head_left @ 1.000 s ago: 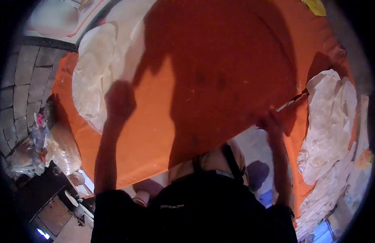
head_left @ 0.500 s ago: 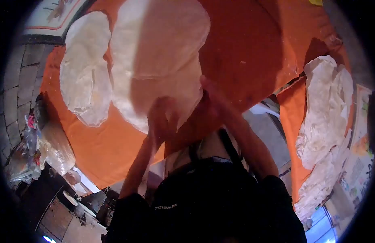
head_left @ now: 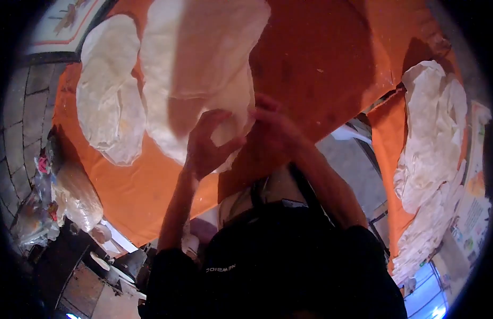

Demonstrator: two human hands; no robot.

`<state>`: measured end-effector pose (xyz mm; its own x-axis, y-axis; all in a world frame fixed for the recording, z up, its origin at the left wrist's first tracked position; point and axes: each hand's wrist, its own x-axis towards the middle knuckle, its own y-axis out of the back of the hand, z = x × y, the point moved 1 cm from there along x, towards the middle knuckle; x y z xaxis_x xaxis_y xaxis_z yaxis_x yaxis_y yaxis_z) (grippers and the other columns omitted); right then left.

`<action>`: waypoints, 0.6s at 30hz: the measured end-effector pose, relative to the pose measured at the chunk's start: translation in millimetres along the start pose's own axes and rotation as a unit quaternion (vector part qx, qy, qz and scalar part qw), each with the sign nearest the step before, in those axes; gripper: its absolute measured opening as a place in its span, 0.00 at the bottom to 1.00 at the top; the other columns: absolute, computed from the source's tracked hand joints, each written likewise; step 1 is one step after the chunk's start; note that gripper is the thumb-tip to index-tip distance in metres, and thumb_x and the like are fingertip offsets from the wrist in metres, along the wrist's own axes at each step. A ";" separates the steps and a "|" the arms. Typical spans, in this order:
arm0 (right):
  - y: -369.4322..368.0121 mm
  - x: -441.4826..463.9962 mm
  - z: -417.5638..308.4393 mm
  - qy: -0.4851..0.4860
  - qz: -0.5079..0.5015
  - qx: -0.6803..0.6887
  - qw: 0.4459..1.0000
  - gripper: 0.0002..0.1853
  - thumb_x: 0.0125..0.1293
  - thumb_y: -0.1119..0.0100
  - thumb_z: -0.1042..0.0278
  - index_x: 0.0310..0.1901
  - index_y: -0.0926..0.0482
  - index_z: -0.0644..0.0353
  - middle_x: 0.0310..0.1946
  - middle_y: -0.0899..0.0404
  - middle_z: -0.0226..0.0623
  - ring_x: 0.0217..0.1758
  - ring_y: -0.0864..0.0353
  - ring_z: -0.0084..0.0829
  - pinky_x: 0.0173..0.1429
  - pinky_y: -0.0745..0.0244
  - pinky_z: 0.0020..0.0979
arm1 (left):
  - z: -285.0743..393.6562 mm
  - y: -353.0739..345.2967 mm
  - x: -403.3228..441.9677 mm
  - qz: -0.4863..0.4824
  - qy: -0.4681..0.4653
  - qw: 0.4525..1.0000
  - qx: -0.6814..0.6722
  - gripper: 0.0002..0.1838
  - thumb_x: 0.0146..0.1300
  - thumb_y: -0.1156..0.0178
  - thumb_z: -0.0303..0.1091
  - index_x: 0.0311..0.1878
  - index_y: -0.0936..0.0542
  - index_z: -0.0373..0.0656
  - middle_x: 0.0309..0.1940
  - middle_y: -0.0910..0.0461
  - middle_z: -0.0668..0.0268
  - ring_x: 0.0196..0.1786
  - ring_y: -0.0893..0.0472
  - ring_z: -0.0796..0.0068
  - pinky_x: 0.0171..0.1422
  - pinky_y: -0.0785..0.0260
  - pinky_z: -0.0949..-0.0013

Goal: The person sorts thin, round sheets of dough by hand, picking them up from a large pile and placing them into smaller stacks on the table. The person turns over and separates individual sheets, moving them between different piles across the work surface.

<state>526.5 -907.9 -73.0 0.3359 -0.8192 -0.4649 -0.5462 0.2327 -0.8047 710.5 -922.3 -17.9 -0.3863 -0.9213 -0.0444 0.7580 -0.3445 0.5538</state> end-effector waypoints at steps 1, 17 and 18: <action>-0.7 0.0 -1.8 -0.001 0.003 -0.008 1.000 0.25 0.65 0.41 0.71 0.63 0.31 0.63 0.55 0.23 0.39 0.55 0.23 0.32 0.60 0.26 0.35 | -1.0 2.7 0.6 0.000 -0.005 1.000 0.008 0.21 0.48 0.28 0.33 0.45 0.22 0.37 0.45 0.21 0.55 0.47 0.20 0.58 0.52 0.26 0.62; 96.9 -20.5 -1.3 0.033 0.120 -0.281 0.952 0.20 0.59 0.38 0.69 0.52 0.23 0.68 0.42 0.20 0.37 0.44 0.20 0.28 0.48 0.23 0.29 | 76.2 130.1 -9.0 0.214 -0.002 0.976 0.036 0.03 0.60 0.41 0.27 0.33 0.22 0.38 0.28 0.22 0.66 0.32 0.23 0.77 0.39 0.28 0.71; 108.4 -19.1 -0.1 0.042 0.120 -0.272 0.954 0.19 0.59 0.38 0.69 0.52 0.23 0.67 0.41 0.20 0.37 0.44 0.20 0.28 0.48 0.23 0.29 | 80.8 114.9 -6.6 0.173 0.000 0.985 0.014 0.04 0.59 0.41 0.28 0.34 0.22 0.38 0.29 0.21 0.63 0.33 0.22 0.72 0.40 0.27 0.69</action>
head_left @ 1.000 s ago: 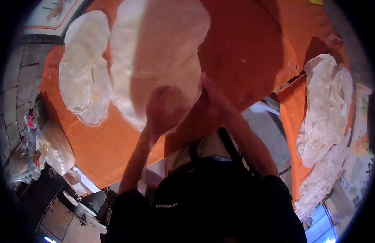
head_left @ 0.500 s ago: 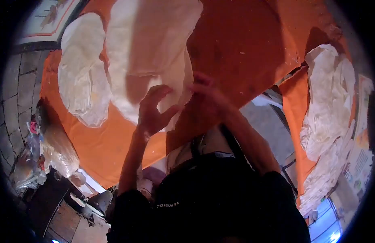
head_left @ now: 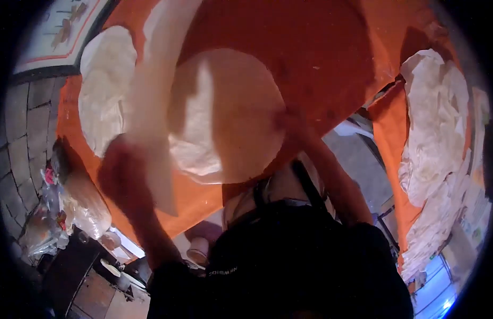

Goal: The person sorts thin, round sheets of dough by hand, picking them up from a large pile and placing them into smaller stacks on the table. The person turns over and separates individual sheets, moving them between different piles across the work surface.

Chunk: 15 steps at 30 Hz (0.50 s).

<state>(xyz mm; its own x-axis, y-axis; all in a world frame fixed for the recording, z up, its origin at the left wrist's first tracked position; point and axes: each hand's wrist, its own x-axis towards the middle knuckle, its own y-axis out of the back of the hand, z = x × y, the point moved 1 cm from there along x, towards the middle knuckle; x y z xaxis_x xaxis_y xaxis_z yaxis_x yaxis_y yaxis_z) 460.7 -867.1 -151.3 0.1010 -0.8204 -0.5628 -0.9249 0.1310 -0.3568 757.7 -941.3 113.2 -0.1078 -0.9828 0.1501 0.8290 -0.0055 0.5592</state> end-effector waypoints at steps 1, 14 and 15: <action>-4.2 -6.5 -10.5 0.021 0.025 -0.021 0.999 0.18 0.60 0.38 0.70 0.51 0.23 0.67 0.41 0.20 0.37 0.44 0.21 0.28 0.48 0.23 0.30 | 5.0 -15.0 -3.0 -0.042 0.007 0.999 -0.021 0.04 0.58 0.41 0.29 0.34 0.21 0.39 0.31 0.21 0.60 0.35 0.20 0.68 0.42 0.27 0.67; 20.3 -26.1 -74.2 0.052 0.195 -0.288 0.936 0.19 0.55 0.31 0.58 0.41 0.20 0.65 0.35 0.19 0.39 0.37 0.22 0.35 0.39 0.25 0.38 | -97.5 -163.1 6.5 -0.140 -0.210 0.932 0.261 0.19 0.50 0.38 0.34 0.46 0.23 0.39 0.45 0.24 0.50 0.52 0.27 0.47 0.58 0.32 0.50; 27.1 -23.3 -62.6 0.070 0.185 -0.419 0.886 0.24 0.53 0.29 0.53 0.43 0.20 0.65 0.36 0.18 0.41 0.40 0.21 0.39 0.40 0.25 0.42 | -100.3 -166.5 6.2 -0.148 -0.219 0.926 0.269 0.18 0.50 0.38 0.34 0.45 0.23 0.39 0.45 0.24 0.50 0.53 0.27 0.47 0.59 0.33 0.50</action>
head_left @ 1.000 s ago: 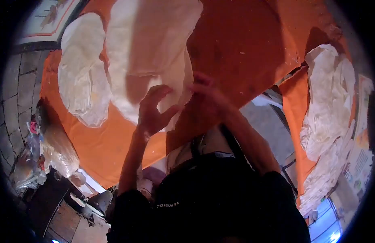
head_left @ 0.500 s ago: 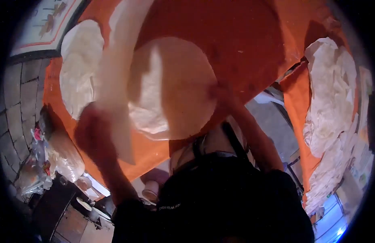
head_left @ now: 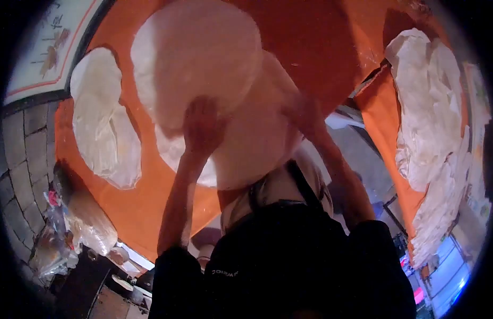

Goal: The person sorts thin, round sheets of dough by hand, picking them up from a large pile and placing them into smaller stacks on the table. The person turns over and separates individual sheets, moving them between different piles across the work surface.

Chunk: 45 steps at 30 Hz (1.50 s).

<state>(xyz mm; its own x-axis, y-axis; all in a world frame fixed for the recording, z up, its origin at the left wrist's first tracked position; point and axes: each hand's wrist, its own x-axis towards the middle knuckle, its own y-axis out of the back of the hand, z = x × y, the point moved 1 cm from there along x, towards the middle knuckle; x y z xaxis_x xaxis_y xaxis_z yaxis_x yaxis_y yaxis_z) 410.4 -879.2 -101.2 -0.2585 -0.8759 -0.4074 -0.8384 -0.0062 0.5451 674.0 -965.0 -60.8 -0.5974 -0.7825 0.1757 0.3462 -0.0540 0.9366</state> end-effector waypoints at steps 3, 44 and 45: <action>6.6 -8.4 -8.4 -0.008 -0.037 0.112 0.993 0.24 0.49 0.26 0.53 0.38 0.20 0.66 0.31 0.18 0.41 0.36 0.21 0.38 0.39 0.26 0.42 | -18.3 -15.6 -4.8 -0.007 -0.028 0.999 0.015 0.13 0.51 0.40 0.33 0.41 0.22 0.40 0.45 0.25 0.50 0.52 0.26 0.47 0.58 0.32 0.51; 342.0 -126.3 21.3 0.054 0.350 0.023 0.935 0.08 0.59 0.39 0.73 0.36 0.14 0.68 0.31 0.14 0.40 0.40 0.16 0.30 0.49 0.23 0.28 | -22.7 139.8 123.2 0.179 0.213 0.913 -0.298 0.27 0.66 0.45 0.32 0.67 0.34 0.34 0.65 0.30 0.53 0.64 0.28 0.62 0.68 0.37 0.61; 367.3 -144.3 39.9 0.031 0.387 0.136 0.911 0.11 0.59 0.38 0.72 0.41 0.15 0.68 0.33 0.15 0.38 0.38 0.17 0.28 0.46 0.24 0.28 | -8.8 136.4 118.1 0.163 0.175 0.909 -0.341 0.26 0.65 0.45 0.32 0.66 0.32 0.34 0.63 0.29 0.53 0.62 0.27 0.62 0.66 0.36 0.61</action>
<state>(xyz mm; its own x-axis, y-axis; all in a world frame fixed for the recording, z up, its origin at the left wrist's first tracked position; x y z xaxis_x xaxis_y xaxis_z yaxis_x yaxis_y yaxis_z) 120.5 -735.8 128.5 -0.8026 -0.5926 0.0686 -0.5065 0.7376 0.4466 657.1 -1070.2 85.0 -0.1573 -0.9690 0.1903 0.9028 -0.0630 0.4254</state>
